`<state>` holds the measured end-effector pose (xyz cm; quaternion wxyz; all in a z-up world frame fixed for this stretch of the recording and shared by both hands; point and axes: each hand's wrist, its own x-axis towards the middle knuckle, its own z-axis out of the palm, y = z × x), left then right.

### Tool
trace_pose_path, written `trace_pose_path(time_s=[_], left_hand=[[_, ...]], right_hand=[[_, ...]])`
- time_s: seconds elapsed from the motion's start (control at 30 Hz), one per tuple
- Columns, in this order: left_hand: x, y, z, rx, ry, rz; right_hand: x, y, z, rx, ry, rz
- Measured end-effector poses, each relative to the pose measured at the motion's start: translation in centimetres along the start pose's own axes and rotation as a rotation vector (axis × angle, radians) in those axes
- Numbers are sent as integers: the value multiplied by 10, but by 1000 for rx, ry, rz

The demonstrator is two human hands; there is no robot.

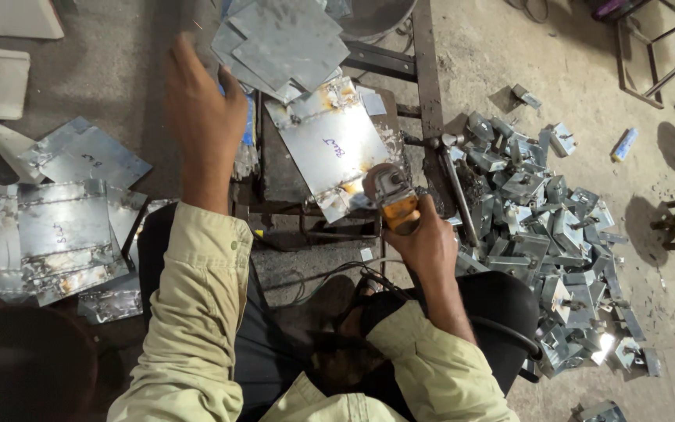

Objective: The person welds small metal brackets onto a rectangular metal plate using a handheld welding tool, then uses a hammer to tap the welded areas. They subsequently use an angle grinder to smooth the welds on the plate, creating sparks.

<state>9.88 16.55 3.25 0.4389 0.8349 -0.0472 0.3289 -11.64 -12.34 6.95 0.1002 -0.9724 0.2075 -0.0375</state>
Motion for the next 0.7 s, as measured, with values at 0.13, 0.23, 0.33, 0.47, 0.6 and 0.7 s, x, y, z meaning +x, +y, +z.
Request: trace_pose_path(time_s=[0.13, 0.23, 0.33, 0.47, 0.6, 0.7], left_hand=[[1, 2, -1, 27, -7, 5], [1, 4, -5, 45, -16, -28], [1, 5, -5, 51, -92, -64], [-7, 4, 5, 113, -310, -121], [-28, 22, 34, 313, -643, -160], [-49, 43, 54, 293, -815, -80]], right_hand=[[-1, -13, 2, 92, -61, -59], [3, -27, 9, 127, -85, -152], [14, -38, 15, 108, -149, -93], [44, -32, 7, 25, -139, 12], [60, 2, -8, 67, -41, 76], [59, 35, -3, 288, 88, 131]])
